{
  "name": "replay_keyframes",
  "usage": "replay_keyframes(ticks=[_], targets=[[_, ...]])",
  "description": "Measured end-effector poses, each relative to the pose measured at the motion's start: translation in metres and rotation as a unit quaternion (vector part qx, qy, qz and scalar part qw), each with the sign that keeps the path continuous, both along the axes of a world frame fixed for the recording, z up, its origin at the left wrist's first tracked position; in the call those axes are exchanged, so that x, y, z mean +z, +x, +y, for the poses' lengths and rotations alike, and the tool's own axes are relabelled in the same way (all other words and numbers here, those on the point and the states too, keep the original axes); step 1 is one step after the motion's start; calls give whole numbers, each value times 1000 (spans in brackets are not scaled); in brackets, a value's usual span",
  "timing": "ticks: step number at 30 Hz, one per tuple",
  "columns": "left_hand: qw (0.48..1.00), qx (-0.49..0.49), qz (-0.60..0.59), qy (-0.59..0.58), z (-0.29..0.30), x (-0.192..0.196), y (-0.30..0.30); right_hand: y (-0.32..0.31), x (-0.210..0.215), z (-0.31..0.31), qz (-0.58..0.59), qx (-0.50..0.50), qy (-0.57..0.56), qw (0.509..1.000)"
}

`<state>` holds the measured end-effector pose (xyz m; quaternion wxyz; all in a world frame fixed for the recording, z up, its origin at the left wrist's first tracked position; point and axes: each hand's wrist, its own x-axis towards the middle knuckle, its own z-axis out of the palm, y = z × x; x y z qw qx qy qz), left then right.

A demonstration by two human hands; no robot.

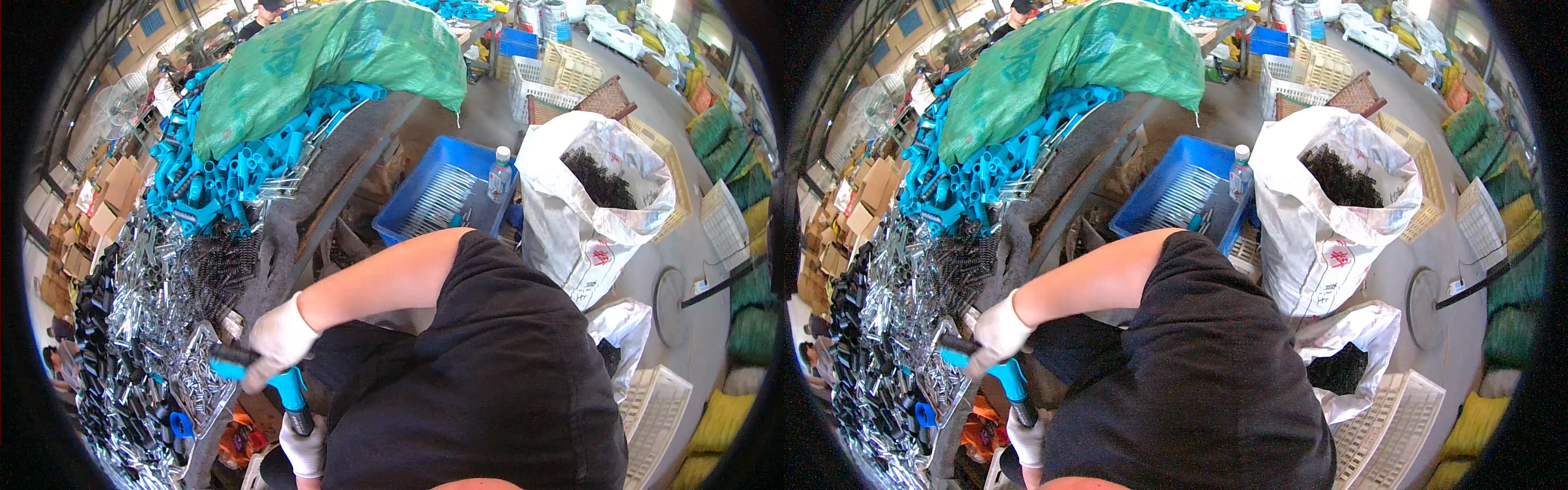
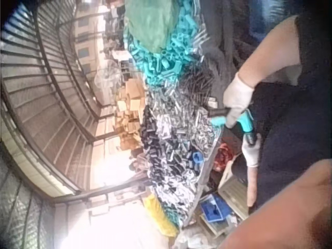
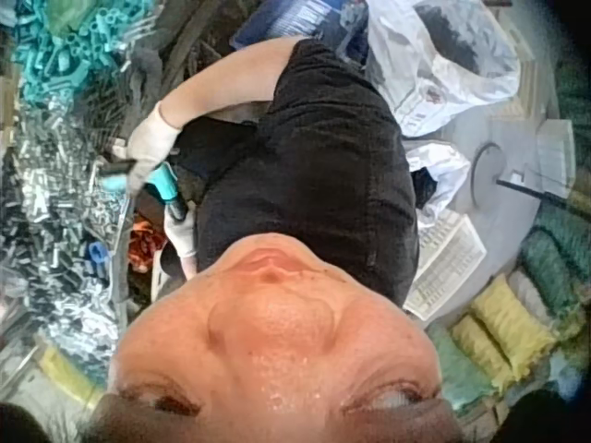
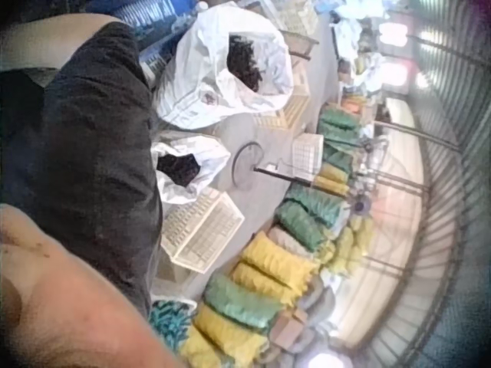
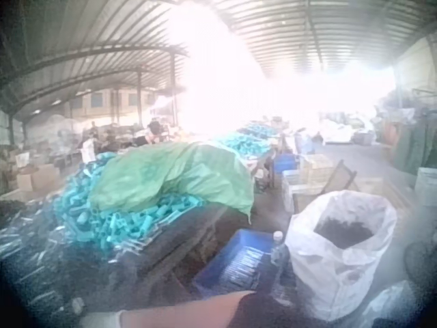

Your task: The person assembles tools by inserting metal pins and springs into cylindrical components, attaching plastic sleeves, and fitting handle grips together by hand.

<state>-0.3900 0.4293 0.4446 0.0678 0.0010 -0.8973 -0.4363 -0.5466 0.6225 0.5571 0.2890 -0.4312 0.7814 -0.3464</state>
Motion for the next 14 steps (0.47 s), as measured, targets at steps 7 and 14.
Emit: replay_keyframes(ticks=[7, 14], targets=[[995, 77, 55, 44, -26, 1, -1, -11, -73, 3, -85, -120, -400, 905], [992, -77, -40, -88, 6, 1, -16, 2, 20, 6, -158, 151, -287, 932]])
